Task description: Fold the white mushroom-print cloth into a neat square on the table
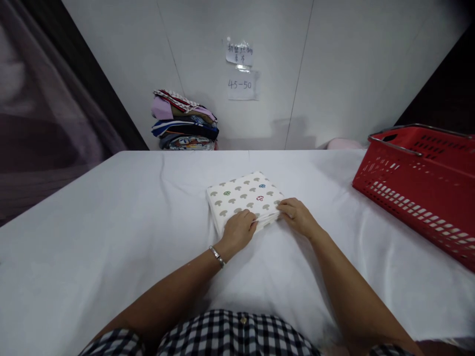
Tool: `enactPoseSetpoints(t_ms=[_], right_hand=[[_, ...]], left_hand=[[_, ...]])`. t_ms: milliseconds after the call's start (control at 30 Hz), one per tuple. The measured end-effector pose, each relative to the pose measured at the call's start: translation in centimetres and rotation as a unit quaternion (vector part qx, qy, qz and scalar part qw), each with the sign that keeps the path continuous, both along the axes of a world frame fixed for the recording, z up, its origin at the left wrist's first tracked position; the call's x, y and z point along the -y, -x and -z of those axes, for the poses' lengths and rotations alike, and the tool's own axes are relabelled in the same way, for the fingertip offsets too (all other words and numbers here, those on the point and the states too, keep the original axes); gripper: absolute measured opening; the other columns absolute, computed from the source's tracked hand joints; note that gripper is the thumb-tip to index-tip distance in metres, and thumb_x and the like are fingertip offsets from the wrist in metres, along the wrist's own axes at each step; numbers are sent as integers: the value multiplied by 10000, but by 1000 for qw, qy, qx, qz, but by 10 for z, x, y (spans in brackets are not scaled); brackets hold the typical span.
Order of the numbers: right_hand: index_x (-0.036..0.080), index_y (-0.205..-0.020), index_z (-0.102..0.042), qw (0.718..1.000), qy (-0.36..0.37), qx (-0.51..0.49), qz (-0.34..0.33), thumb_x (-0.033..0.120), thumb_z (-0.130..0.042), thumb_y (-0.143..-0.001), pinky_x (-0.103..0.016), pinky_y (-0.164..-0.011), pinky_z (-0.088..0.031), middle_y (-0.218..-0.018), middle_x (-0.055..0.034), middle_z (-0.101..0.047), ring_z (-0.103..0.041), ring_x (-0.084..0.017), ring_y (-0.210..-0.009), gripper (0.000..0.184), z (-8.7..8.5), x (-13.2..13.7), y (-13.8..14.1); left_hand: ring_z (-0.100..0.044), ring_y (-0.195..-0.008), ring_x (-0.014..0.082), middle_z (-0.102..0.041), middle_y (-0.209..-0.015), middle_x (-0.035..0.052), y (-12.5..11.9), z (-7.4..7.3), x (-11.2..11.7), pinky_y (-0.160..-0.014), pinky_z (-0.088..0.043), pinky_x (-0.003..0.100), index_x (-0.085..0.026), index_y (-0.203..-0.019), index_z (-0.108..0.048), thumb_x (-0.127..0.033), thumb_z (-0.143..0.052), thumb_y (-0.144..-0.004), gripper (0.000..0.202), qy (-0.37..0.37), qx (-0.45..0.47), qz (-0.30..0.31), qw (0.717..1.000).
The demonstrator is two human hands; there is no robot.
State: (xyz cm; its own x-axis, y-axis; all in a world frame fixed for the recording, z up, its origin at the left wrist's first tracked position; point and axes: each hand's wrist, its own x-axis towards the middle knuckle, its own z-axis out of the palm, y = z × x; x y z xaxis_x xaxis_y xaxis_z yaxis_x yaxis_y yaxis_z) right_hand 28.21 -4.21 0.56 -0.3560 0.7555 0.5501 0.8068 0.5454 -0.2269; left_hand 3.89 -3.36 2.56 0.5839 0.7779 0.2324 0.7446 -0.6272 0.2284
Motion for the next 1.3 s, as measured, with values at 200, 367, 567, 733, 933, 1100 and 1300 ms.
enactPoseSetpoints(t_ms=[200,367,567,733,933,1100,1300], right_hand=[[226,-1041,-622,1000,0,26,6,188,-518,-858,-363,-789,-436,-1042,-69,-637,-554,-216,-968,214,1,0,5],[214,-1023,-638,999,-13,43,21,137,-467,-869,-348,-763,-430,-1002,-69,-650,-555,-209,-924,242,5,-2,2],[208,-960,-673,999,-7,29,23,50,-477,-795,-348,-756,-441,-959,-68,-652,-562,-211,-888,301,9,-3,-3],[235,-964,-680,1000,8,18,15,76,-473,-811,-367,-756,-464,-962,-64,-649,-565,-212,-883,302,8,-2,-4],[269,-986,-675,992,77,-97,23,157,-505,-802,-377,-784,-487,-990,-49,-631,-559,-208,-934,274,11,1,-11],[231,-925,-678,946,162,-268,88,309,-532,-809,-330,-729,-492,-1026,-55,-616,-574,-199,-929,202,15,1,-10],[210,-1094,-626,925,172,-300,156,447,-593,-765,-348,-748,-484,-1103,-86,-596,-581,-210,-920,406,18,-1,-1]], left_hand=[[-510,-779,170,-552,-857,24,-2,2,2,-645,-376,301,-192,-843,-516,-219,-443,-892,92,-24,-29,1,999],[-510,-797,182,-546,-871,32,-3,2,4,-667,-393,318,-186,-863,-520,-128,-437,-852,102,-37,-60,12,997],[-500,-795,196,-540,-879,45,-3,-4,9,-644,-387,332,-182,-836,-527,-53,-424,-812,167,-27,-85,30,996],[-490,-769,199,-538,-849,56,4,-1,11,-641,-377,339,-180,-778,-536,-50,-398,-840,200,-44,-81,55,994],[-492,-837,201,-561,-905,70,29,6,19,-722,-393,345,-172,-875,-564,-84,-405,-872,182,-49,-38,69,996],[-492,-835,194,-570,-883,62,55,11,32,-736,-401,336,-175,-855,-568,-145,-412,-898,165,-51,-25,40,998],[-496,-925,208,-588,-1014,73,70,18,33,-778,-404,336,-176,-910,-575,-155,-492,-861,99,-57,-13,23,998]])
